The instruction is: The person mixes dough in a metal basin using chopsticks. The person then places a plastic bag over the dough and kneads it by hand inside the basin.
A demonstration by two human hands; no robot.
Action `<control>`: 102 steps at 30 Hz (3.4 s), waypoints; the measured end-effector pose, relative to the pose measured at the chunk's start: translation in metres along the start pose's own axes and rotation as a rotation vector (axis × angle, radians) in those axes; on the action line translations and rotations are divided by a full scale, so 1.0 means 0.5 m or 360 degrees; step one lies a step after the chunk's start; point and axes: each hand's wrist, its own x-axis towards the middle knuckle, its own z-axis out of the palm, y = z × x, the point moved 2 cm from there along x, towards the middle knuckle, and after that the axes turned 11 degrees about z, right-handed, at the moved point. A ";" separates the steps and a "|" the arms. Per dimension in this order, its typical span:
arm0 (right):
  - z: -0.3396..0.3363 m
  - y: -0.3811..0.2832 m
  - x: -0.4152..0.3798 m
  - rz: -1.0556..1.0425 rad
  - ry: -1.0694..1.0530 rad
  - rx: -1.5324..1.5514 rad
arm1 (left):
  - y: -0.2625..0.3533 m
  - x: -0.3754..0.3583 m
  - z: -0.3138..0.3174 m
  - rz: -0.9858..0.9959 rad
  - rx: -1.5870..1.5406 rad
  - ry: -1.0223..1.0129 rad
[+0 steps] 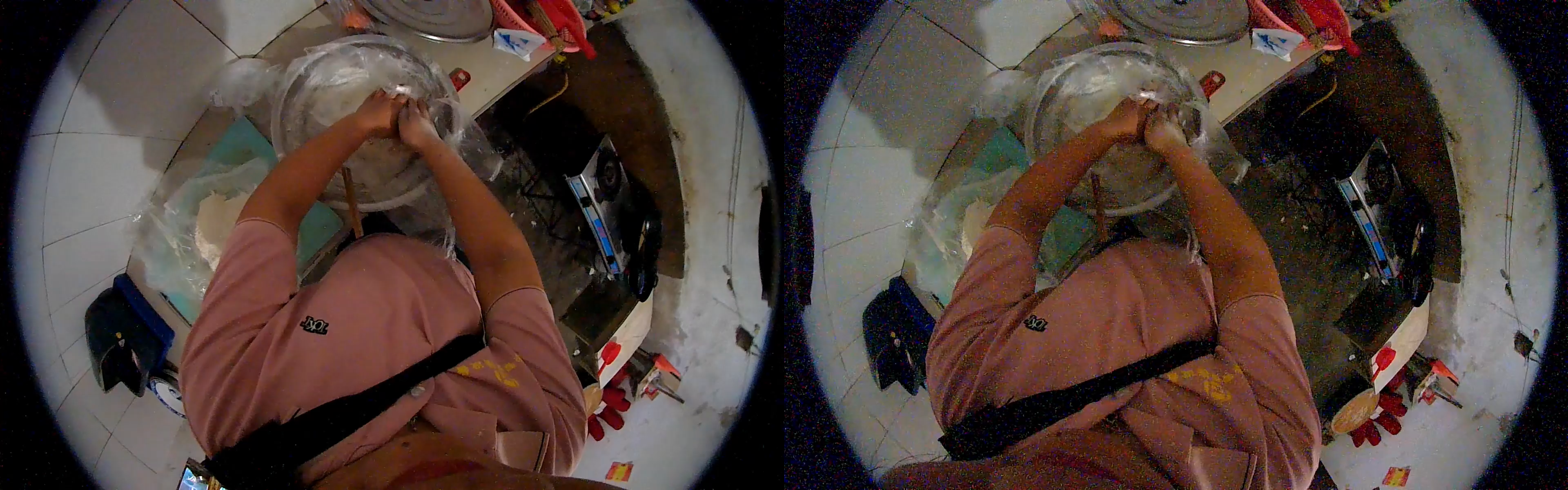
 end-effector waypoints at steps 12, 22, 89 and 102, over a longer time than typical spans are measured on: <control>-0.137 -0.046 -0.054 0.0489 -0.0221 0.0733 | -0.007 0.005 -0.027 0.0212 -0.0226 0.0389; -0.283 -0.096 -0.064 0.0235 0.0672 0.0845 | -0.014 -0.117 -0.094 -0.0303 -0.0037 0.0235; -0.264 -0.120 -0.287 -0.0162 -0.0207 0.0329 | 0.028 -0.301 -0.212 -0.0536 0.0328 -0.0084; -0.211 -0.032 -0.153 0.0622 0.0518 -0.0053 | -0.071 -0.152 -0.047 -0.0898 -0.0462 0.1024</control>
